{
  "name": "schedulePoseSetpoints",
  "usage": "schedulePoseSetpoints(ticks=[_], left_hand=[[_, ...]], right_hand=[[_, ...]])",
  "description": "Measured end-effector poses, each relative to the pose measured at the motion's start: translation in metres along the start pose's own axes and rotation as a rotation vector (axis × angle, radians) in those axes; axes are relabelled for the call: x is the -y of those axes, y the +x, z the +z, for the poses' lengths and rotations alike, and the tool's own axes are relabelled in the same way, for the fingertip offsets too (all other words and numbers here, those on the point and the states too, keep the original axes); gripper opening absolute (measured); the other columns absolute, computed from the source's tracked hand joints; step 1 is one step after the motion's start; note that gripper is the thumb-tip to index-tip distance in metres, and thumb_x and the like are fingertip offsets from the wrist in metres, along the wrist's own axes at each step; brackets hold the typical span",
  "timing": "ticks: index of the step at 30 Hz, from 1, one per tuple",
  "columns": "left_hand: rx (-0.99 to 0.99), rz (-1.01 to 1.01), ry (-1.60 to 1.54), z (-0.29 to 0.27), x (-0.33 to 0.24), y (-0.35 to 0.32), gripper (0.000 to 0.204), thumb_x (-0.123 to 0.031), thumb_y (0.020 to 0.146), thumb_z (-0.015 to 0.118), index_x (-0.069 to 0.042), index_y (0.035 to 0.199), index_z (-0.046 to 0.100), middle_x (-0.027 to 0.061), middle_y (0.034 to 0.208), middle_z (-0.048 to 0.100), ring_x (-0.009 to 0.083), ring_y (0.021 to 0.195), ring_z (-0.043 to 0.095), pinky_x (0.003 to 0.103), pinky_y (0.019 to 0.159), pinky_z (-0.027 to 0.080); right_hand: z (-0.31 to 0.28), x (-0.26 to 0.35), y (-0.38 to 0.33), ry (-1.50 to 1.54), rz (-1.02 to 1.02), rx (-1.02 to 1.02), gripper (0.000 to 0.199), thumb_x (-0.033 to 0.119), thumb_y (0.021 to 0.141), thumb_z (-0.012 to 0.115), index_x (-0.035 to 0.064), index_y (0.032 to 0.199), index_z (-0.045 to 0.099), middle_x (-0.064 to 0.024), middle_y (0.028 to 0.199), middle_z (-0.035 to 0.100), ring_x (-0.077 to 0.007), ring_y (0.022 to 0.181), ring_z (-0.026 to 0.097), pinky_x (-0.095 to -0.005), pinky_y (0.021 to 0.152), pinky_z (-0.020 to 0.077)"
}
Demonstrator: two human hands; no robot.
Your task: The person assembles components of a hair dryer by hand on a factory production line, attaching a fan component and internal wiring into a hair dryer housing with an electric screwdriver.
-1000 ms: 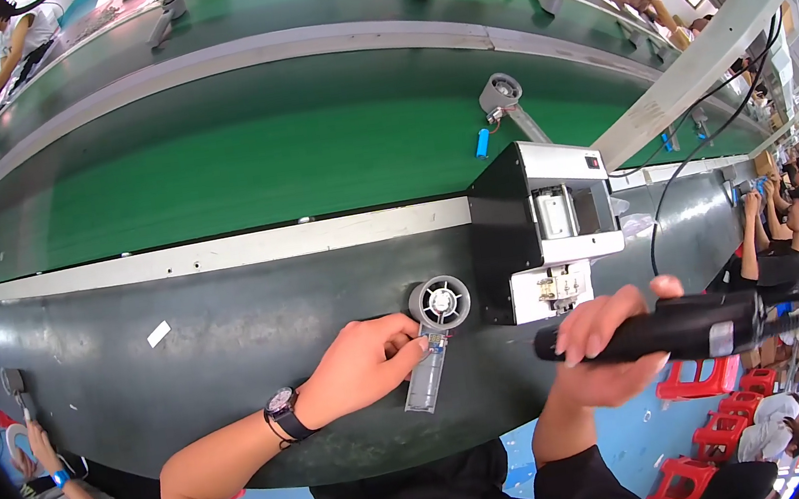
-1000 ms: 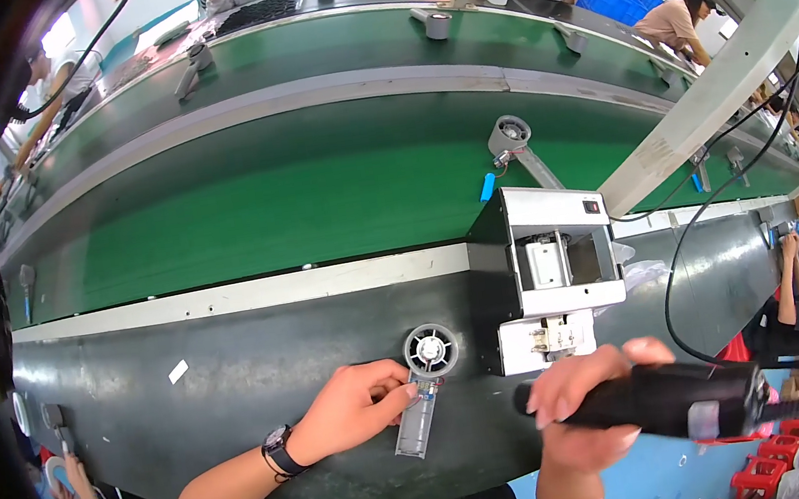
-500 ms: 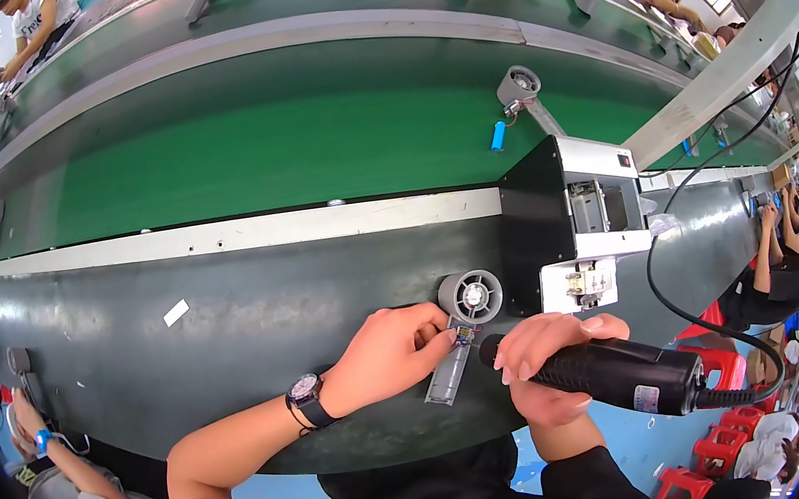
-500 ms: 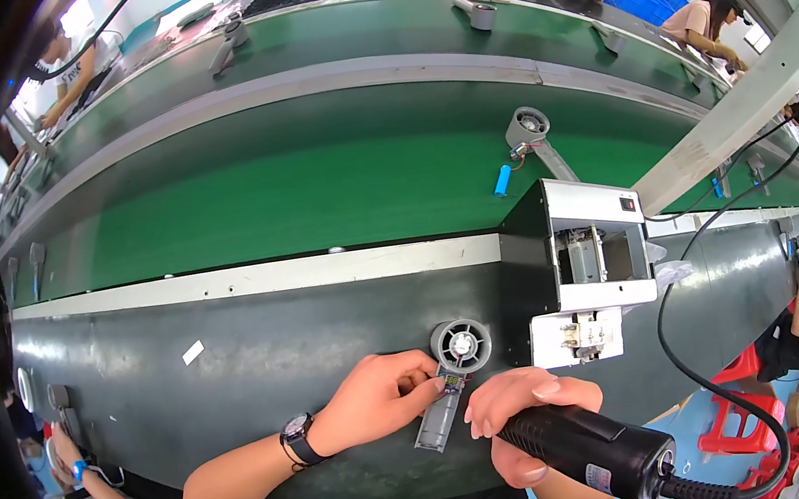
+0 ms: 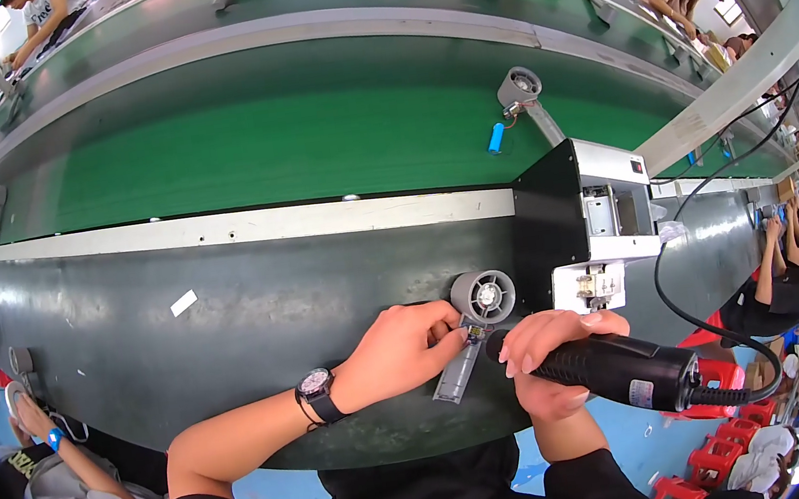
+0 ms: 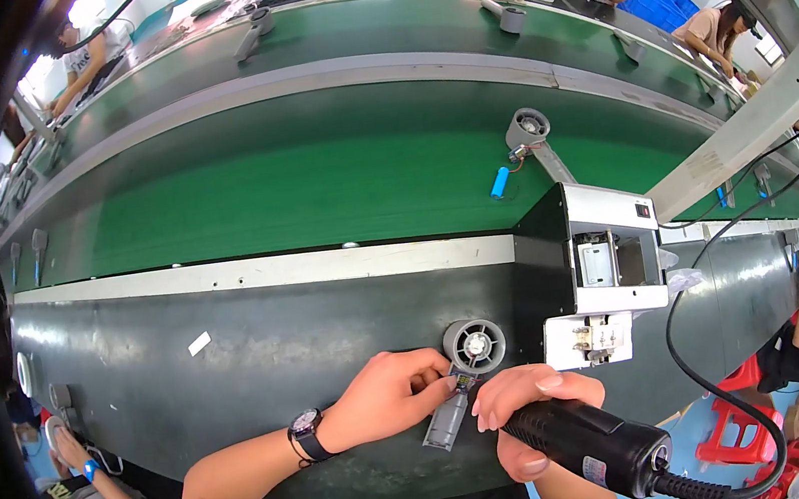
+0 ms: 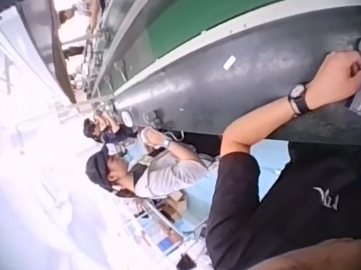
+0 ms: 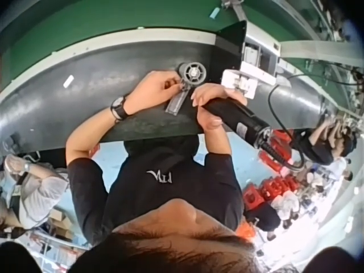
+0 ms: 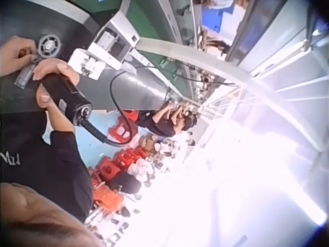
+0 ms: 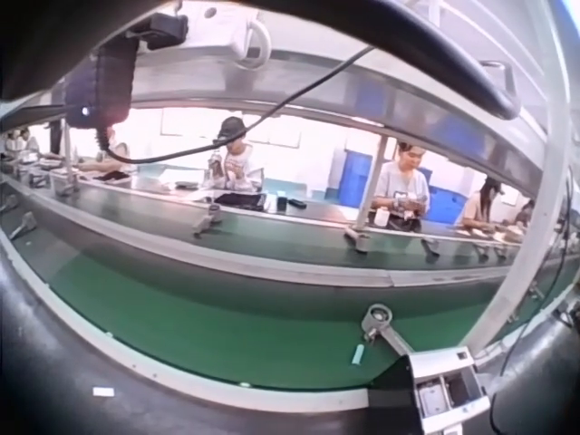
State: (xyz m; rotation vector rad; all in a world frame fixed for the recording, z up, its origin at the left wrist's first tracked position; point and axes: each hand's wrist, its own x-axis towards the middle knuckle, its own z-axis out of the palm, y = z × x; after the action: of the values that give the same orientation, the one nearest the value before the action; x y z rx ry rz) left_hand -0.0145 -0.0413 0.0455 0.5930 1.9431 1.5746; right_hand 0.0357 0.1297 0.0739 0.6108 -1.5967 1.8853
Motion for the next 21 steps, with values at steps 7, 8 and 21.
schedulePoseSetpoints(ticks=[7,8,21], left_hand=[[-0.012,0.01,-0.024,-0.001,0.001,-0.002,0.014,-0.011,0.09,0.065,0.002,0.091,0.06,0.0124,0.073,0.069,0.0194,0.06,0.064,0.033,0.057,0.049],[-0.009,0.005,-0.024,-0.001,0.002,-0.002,0.015,-0.011,0.09,0.065,0.002,0.091,0.06,0.0129,0.073,0.069,0.0203,0.06,0.064,0.033,0.057,0.049],[-0.012,-0.004,0.057,-0.001,-0.003,-0.003,0.016,-0.012,0.091,0.064,0.002,0.087,0.059,0.0124,0.07,0.068,0.0225,0.056,0.063,0.034,0.054,0.047]], right_hand=[[0.001,-0.006,-0.002,-0.026,-0.039,0.053,0.066,0.055,0.091,0.063,0.0078,0.124,0.031,-0.0052,0.066,0.052,-0.0161,0.047,0.052,-0.0296,0.046,0.0502],[0.001,-0.007,-0.002,-0.027,-0.038,0.054,0.066,0.055,0.091,0.063,0.0078,0.124,0.031,-0.0052,0.066,0.052,-0.0161,0.047,0.052,-0.0296,0.046,0.0502],[0.003,-0.016,-0.008,0.016,-0.106,0.088,0.061,0.05,0.09,0.067,0.0089,0.118,0.033,-0.0051,0.067,0.054,-0.0156,0.048,0.053,-0.0282,0.045,0.0499]])
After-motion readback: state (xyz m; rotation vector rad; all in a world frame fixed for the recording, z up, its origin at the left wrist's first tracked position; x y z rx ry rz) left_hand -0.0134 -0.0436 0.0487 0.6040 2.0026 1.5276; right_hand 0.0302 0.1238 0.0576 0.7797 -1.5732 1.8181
